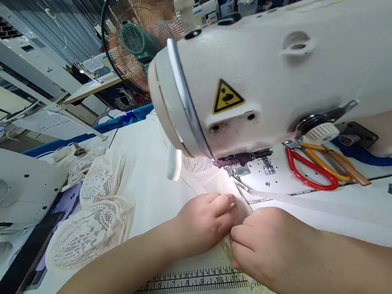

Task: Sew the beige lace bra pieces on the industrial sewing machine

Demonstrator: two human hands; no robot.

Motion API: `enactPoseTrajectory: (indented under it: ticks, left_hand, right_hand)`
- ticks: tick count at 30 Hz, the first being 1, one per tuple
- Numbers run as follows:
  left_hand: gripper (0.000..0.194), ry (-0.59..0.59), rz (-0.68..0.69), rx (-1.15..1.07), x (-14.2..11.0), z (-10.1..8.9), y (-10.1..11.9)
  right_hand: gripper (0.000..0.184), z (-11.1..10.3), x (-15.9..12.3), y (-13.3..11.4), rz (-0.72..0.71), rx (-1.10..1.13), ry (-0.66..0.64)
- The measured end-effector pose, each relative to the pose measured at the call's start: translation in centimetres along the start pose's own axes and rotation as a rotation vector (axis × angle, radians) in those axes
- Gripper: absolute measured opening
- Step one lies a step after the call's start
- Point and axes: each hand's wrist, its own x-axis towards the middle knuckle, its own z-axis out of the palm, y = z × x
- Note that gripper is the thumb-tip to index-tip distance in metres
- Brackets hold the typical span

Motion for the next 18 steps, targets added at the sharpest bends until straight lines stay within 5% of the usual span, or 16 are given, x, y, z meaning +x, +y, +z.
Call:
enactPoseTrajectory:
  ticks: [3, 18]
  left_hand:
    - [0.036, -0.002, 0.047, 0.034, 0.0, 0.5, -0.1]
    - [0.026, 0.264, 0.137, 0.188, -0.3, 1.0, -3.0]
  right_hand:
    - [0.028, -0.8, 0.1, 1.0, -0.05, 0.086, -0.099]
    - [0.032, -0.9, 0.6, 2.7, 0.036, 0.055, -0.136]
